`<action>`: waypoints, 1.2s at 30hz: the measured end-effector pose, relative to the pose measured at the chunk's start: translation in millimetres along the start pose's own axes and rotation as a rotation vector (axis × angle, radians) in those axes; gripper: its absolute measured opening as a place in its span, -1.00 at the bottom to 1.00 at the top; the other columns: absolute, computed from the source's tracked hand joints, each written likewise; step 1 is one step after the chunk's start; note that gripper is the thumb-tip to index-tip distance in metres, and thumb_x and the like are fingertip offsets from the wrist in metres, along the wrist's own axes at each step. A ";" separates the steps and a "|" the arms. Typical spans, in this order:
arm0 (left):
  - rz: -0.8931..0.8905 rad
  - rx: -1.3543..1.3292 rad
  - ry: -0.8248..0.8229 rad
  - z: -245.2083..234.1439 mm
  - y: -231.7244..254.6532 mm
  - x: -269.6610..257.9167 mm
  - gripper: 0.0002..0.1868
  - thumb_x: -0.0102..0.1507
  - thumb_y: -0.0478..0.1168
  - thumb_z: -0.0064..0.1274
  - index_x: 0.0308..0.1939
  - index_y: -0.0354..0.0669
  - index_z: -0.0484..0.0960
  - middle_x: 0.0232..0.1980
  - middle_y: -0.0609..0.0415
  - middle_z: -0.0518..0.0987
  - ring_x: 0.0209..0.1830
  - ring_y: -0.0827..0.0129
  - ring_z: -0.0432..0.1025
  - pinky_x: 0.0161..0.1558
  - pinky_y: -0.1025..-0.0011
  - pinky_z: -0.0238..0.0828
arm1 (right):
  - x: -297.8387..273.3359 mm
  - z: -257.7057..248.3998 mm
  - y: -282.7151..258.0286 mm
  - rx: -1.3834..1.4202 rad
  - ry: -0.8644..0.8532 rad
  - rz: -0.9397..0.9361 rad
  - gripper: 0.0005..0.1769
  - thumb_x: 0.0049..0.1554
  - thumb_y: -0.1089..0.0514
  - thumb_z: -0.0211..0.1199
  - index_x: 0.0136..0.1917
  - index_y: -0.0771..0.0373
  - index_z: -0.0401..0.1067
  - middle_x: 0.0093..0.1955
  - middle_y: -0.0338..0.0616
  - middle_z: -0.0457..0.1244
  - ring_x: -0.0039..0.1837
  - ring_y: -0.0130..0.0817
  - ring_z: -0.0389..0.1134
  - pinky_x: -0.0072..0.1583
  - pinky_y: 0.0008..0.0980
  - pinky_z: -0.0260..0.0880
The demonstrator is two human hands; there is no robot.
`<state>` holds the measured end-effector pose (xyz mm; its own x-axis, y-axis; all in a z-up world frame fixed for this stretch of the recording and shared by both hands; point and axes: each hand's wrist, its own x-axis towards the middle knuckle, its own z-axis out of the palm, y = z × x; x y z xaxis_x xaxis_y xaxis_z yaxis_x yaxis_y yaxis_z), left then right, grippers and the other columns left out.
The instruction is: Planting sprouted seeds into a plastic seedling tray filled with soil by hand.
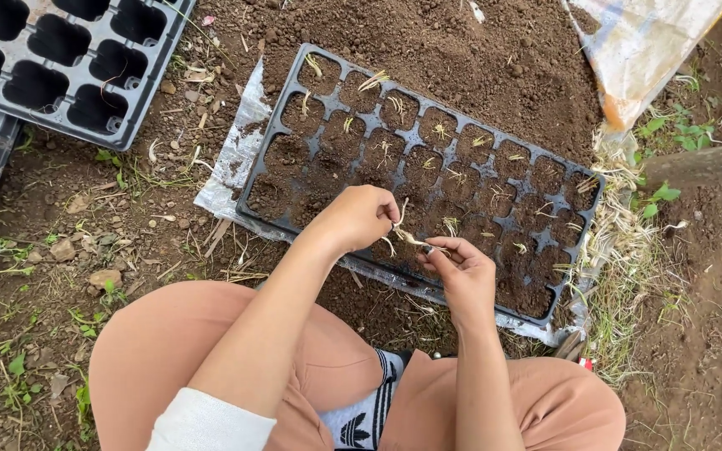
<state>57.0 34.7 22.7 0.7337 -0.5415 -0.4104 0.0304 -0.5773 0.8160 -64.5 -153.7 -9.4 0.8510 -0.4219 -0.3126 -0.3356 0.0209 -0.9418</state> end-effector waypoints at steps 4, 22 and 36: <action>-0.050 -0.028 -0.010 -2.4 1.7 -1.6 -0.79 0.20 -0.32 -0.01 -0.21 -0.13 0.73 -0.38 0.02 0.67 -0.25 0.15 0.58 -0.10 0.25 0.51 | -0.3 -4.5 2.3 -0.023 0.004 0.004 -0.82 0.11 0.44 0.31 0.03 0.44 0.54 -0.13 0.13 0.44 -0.12 -0.34 0.50 -0.06 -0.53 0.58; -0.124 -0.489 -0.178 -19.9 24.8 -20.4 -0.72 0.19 -0.28 0.04 -0.11 -0.44 0.61 -0.25 -0.08 0.55 -0.18 0.31 0.51 -0.08 0.41 0.62 | -7.2 -18.4 6.7 0.034 -0.032 0.010 -0.83 0.11 0.45 0.34 0.02 0.47 0.54 -0.14 0.18 0.44 -0.13 -0.33 0.50 -0.07 -0.50 0.57; -0.208 -0.211 0.283 -1.1 -43.9 25.1 -0.86 0.26 -0.27 0.00 -0.12 -0.10 0.59 -0.25 0.02 0.63 -0.31 0.41 0.64 -0.42 0.50 0.65 | -49.8 -29.5 -25.9 -0.442 -0.163 0.219 -0.80 0.11 0.50 0.25 0.02 0.47 0.57 -0.12 0.23 0.45 -0.09 -0.20 0.52 -0.04 -0.38 0.55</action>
<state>74.8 47.1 -23.0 0.8543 -0.2199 -0.4710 0.3147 -0.5024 0.8053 -110.1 -159.9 34.2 0.7816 -0.3035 -0.5451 -0.6217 -0.3067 -0.7207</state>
